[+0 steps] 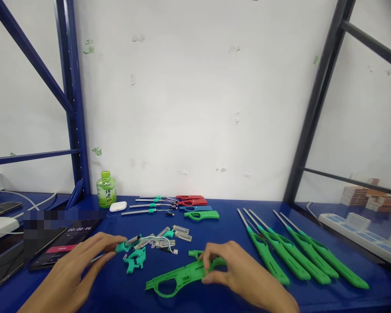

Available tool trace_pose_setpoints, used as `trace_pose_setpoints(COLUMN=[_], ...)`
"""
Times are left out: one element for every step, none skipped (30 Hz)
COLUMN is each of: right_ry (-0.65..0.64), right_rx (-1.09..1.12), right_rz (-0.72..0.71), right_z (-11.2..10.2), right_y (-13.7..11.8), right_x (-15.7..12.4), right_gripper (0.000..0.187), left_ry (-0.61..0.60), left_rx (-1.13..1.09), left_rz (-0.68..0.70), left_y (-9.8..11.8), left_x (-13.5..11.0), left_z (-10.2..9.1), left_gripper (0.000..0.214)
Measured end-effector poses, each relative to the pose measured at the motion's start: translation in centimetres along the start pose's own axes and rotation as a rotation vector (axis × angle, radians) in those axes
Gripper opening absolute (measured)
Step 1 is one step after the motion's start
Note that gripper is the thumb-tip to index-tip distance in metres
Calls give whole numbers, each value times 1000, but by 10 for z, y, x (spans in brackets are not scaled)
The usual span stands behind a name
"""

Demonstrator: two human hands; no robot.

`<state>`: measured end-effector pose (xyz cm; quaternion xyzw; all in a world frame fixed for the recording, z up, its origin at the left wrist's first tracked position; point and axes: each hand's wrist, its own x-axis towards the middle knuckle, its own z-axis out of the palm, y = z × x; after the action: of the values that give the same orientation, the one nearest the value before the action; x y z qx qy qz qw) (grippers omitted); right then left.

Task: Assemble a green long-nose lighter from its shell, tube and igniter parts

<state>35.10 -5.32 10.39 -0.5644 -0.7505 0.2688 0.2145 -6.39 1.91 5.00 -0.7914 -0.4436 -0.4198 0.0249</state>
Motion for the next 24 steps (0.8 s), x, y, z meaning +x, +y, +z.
trace_pose_setpoints(right_ry=[-11,-18,-19,-26,-20,-16,-6,6,19,34,51,69,87,107,123,135,141,144,145,145,146,151,158,165], right_rx=[-5,-6,0,17,42,73,107,125,129,123,109,94,83,79,77,75,74,73,70,67,61,55,48,41], right_rz=[-5,-8,-21,-40,-53,-68,-74,-78,-86,-94,-103,-113,-123,-132,-138,-140,-141,-140,-138,-138,-140,-141,-144,-146], right_z=[7,14,23,32,41,49,56,62,66,69,71,72,72,71,71,71,71,71,71,72,72,73,73,73], right_y=[-1,-1,2,7,12,19,25,30,34,37,38,38,38,36,35,34,34,33,33,34,34,35,35,36], right_x=[1,2,3,4,5,6,6,6,6,6,5,3,1,-1,-3,-5,-6,-7,-8,-9,-9,-9,-9,-9], right_gripper=[14,15,15,16,17,17,17,16,16,14,12,10,8,7,7,8,8,8,8,8,8,8,8,8], left_ry=[24,26,2,-16,-32,-43,-50,-68,-87,-104,-117,-128,-137,-147,-158,-173,-193,-214,-238,-262,-284,-303,-317,-329], left_rx=[-11,-19,-33,-41,-47,-52,-54,-58,-63,-68,-73,-78,-83,-88,-94,-102,-111,-120,-128,-135,-141,-144,-146,-146], left_rz=[-3,-3,6,11,11,9,4,5,6,6,5,3,0,-3,-4,-1,1,4,6,6,5,1,-3,-9], left_y=[5,9,13,15,18,20,21,23,25,27,29,30,32,33,33,33,32,30,28,25,23,20,18,15], left_x=[1,1,2,2,3,3,2,2,1,-1,-2,-3,-4,-4,-3,-3,-2,-1,0,0,0,-1,-2,-4], left_z=[0,-1,-1,-2,-2,-1,0,1,3,4,5,6,6,5,4,3,2,2,1,2,3,4,6,7], left_gripper=[37,36,36,36,35,34,33,31,30,29,29,30,30,30,30,29,27,26,26,25,26,26,26,27])
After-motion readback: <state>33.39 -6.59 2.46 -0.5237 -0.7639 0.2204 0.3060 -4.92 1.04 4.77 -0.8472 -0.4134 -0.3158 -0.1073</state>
